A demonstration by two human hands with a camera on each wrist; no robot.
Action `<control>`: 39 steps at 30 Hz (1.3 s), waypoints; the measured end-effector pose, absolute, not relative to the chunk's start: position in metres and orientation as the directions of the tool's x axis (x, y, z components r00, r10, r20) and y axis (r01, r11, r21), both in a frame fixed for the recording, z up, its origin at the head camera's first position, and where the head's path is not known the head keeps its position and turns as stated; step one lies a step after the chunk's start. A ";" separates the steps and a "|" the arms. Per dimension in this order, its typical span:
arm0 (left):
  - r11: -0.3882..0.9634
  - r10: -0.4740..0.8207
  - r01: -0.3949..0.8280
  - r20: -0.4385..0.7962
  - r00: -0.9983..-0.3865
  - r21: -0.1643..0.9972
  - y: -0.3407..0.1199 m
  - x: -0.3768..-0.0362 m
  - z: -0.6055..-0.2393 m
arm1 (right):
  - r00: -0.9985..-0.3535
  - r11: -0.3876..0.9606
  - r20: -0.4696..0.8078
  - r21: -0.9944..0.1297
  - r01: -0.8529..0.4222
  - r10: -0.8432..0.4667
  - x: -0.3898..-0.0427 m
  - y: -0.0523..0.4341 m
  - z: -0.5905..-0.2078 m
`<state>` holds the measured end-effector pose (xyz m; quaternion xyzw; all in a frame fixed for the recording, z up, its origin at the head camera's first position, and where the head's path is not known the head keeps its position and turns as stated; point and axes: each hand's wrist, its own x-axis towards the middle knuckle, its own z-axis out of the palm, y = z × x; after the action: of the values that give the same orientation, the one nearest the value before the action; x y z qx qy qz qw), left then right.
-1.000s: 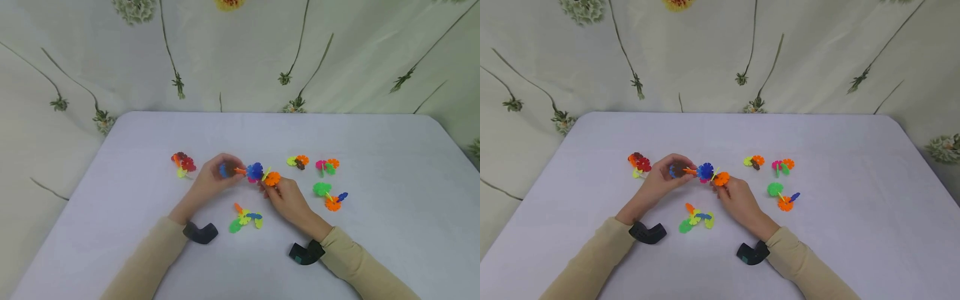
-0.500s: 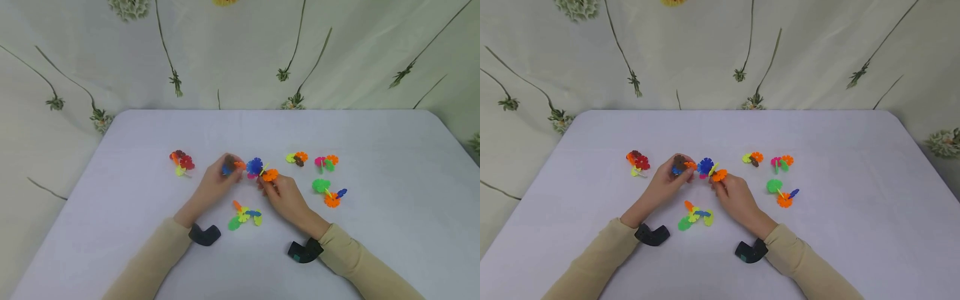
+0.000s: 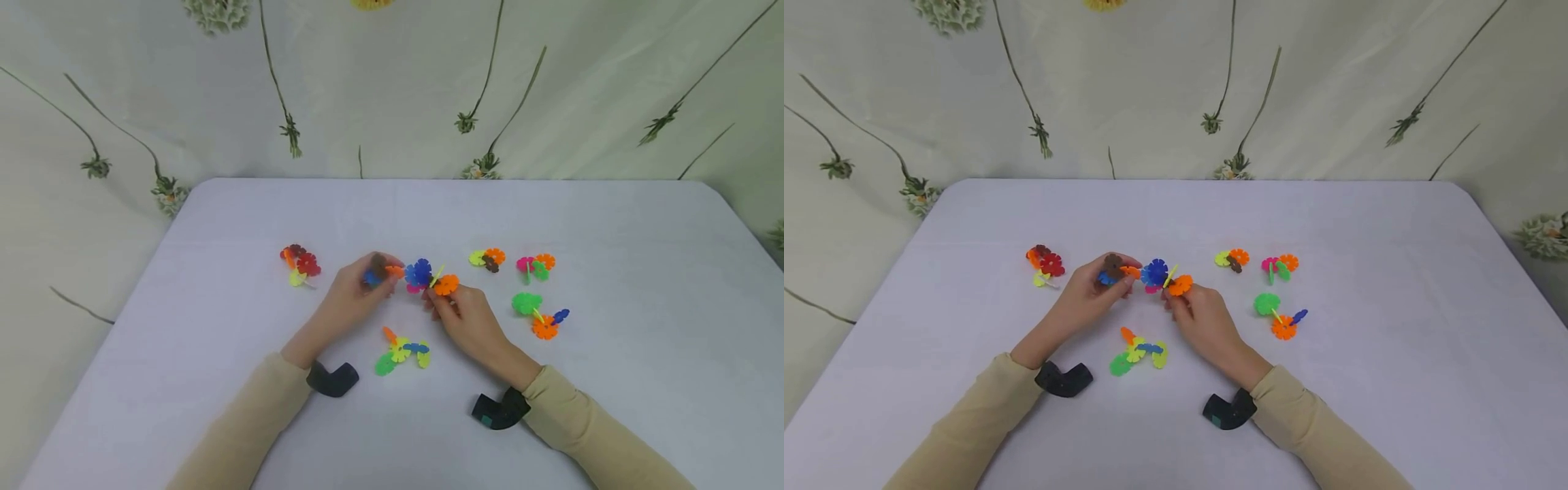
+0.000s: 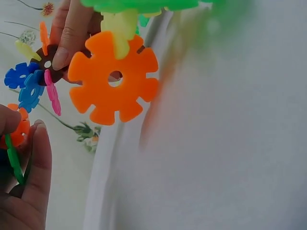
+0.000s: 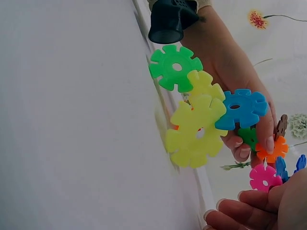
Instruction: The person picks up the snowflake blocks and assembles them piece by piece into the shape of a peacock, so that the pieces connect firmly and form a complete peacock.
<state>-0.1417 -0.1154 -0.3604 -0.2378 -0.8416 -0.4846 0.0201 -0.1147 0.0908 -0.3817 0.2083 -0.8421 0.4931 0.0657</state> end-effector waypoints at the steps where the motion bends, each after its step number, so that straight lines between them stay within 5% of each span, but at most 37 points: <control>1: 0.421 0.379 0.419 0.264 -0.887 0.804 -0.115 -0.142 -0.360 | -0.905 0.427 0.314 -0.804 -0.414 -0.286 -0.115 0.091 -0.382; 10: 0.427 0.379 0.367 0.205 -0.903 0.826 -0.119 -0.142 -0.356 | -0.905 0.409 0.312 -0.815 -0.412 -0.289 -0.117 0.091 -0.384; 18: 0.358 0.504 0.312 0.099 -0.858 0.880 -0.130 -0.147 -0.351 | -0.877 0.270 0.223 -0.894 -0.358 -0.426 -0.123 0.098 -0.383; 39: 0.399 0.529 0.259 0.011 -0.849 0.880 -0.132 -0.146 -0.350 | -0.843 0.294 0.148 -0.894 -0.338 -0.517 -0.125 0.106 -0.376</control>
<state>-0.1464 -0.1317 -0.3498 -0.2387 -0.8250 -0.4937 -0.1364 -0.1246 0.1055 -0.3764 0.2670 -0.8000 0.5306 -0.0844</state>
